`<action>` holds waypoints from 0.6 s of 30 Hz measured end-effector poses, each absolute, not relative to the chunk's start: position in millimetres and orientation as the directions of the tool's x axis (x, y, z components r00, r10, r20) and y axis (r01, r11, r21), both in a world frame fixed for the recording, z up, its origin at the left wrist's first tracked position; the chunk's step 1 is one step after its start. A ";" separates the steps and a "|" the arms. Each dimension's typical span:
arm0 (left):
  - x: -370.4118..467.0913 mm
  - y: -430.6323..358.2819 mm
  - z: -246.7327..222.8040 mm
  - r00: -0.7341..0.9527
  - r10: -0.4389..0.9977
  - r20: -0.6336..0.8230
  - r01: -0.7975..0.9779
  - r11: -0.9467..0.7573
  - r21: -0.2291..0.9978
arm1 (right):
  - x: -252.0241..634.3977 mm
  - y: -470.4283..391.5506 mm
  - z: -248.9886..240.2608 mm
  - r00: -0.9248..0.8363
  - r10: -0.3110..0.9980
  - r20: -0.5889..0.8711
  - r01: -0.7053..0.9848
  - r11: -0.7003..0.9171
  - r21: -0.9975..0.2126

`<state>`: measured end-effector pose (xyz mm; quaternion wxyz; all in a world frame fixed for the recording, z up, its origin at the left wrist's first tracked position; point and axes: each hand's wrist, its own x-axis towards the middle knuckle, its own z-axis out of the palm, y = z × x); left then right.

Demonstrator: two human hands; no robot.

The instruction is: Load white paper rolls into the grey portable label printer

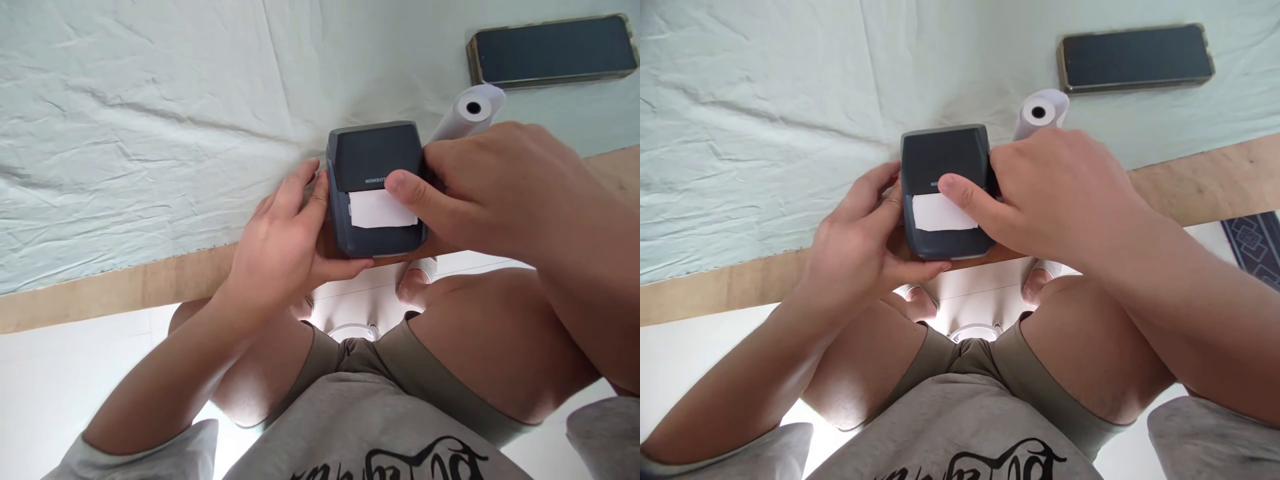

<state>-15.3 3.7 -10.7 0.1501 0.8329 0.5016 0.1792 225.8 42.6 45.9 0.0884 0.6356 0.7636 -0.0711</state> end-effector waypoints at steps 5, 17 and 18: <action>-13.1 2.9 -11.2 0.407 0.898 0.165 0.797 -0.438 0.416 | 222.7 44.6 50.1 -0.062 0.948 -0.312 0.998 0.066 0.001; -15.0 4.4 -8.3 0.463 0.884 0.065 0.798 -0.448 0.403 | 226.7 46.2 58.9 -0.173 0.975 0.139 0.918 0.210 -0.337; -14.5 4.2 -8.4 0.472 0.879 0.068 0.794 -0.458 0.400 | 227.5 47.0 58.1 -0.141 0.981 0.136 0.894 0.186 -0.408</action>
